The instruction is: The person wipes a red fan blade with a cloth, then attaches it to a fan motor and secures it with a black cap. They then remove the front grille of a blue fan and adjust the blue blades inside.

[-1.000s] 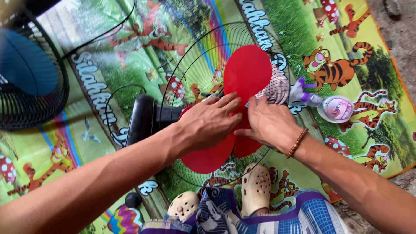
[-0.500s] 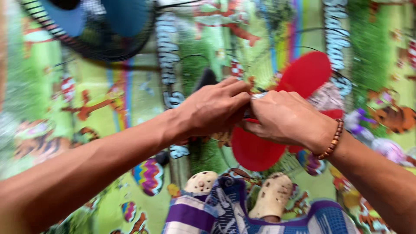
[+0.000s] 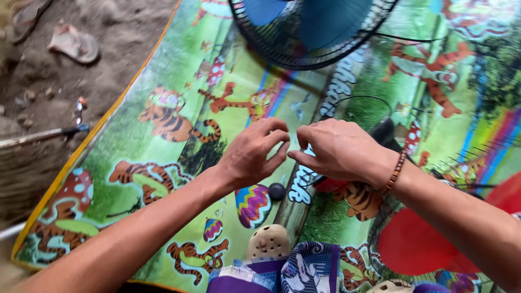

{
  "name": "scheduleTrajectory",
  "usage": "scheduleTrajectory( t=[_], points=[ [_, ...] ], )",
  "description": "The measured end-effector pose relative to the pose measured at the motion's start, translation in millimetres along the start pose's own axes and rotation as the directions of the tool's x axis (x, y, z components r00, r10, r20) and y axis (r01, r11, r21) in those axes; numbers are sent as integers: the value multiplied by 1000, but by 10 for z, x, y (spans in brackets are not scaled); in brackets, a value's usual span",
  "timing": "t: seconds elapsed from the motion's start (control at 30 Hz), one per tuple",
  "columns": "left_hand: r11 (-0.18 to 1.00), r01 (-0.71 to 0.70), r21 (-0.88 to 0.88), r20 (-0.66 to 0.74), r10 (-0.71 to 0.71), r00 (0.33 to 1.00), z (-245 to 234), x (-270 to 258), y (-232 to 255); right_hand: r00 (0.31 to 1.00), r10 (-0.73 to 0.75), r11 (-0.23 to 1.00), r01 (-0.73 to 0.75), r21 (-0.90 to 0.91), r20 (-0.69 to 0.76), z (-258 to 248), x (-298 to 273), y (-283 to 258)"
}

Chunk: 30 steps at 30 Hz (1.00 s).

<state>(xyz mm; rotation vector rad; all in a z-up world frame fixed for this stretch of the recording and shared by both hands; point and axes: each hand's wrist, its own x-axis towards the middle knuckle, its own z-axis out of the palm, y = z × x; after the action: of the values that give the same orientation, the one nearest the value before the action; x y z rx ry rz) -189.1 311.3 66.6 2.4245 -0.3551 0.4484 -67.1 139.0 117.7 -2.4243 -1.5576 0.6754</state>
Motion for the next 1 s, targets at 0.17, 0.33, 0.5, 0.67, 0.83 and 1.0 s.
scheduleTrajectory(
  t=[0.17, 0.33, 0.5, 0.67, 0.83, 1.0],
  points=[
    [951, 306, 33, -38, -305, 952, -257, -706, -421, 987, -105, 994, 103, 27, 122, 395, 501, -163],
    [794, 590, 148, -162, -569, 806, -556, -1302, -832, 953, -238, 969, 222, 103, 186, 777, 926, -337],
    [623, 775, 104, -27, -777, 628, -429, -1779, -901, 894, -214, 955, 275, -106, 394, 1158, 1291, -435],
    [674, 739, -1, 316, -701, 640, 223, -1913, -603, 718, -85, 889, 367, -273, 691, 1688, 1215, -394],
    [797, 598, -81, 389, -527, 755, 498, -1750, -531, 876, -283, 927, 354, -122, 390, 2152, 890, -127],
    [779, 608, -151, 334, -539, 773, 494, -1089, -614, 946, -197, 975, 216, -45, 256, 1823, 783, 148]
  ],
)
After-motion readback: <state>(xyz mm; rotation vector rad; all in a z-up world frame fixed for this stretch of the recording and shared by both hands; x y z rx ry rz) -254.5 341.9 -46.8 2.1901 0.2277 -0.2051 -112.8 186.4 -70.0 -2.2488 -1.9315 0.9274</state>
